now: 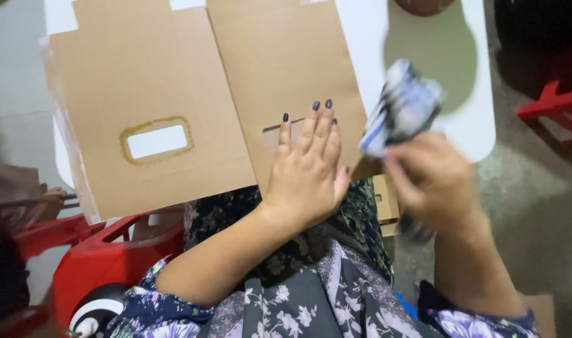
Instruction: Folding flat cardboard templates into boxes on a table.
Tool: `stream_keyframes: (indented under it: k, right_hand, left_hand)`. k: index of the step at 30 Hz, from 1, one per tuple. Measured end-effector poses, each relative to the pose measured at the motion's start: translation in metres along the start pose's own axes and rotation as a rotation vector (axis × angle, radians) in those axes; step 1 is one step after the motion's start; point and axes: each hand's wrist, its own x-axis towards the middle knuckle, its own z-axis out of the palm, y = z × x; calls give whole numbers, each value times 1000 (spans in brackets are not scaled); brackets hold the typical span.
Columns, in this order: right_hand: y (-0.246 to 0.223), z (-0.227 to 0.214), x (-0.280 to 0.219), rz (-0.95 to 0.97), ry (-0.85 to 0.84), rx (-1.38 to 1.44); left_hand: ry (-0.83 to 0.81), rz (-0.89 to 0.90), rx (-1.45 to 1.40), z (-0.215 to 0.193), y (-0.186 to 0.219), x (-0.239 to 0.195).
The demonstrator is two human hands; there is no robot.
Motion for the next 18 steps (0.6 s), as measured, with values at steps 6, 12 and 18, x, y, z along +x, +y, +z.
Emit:
stream_keyframes:
  k: [6, 12, 18]
  right_hand:
    - [4, 37, 33, -87, -62, 13]
    - [65, 69, 101, -61, -158, -76]
    - [125, 102, 183, -146, -82, -78]
  left_hand:
    - [-76, 1, 213, -4, 1, 1]
    - [-188, 43, 288, -10, 0, 4]
    - [-242, 81, 240, -16, -2, 6]
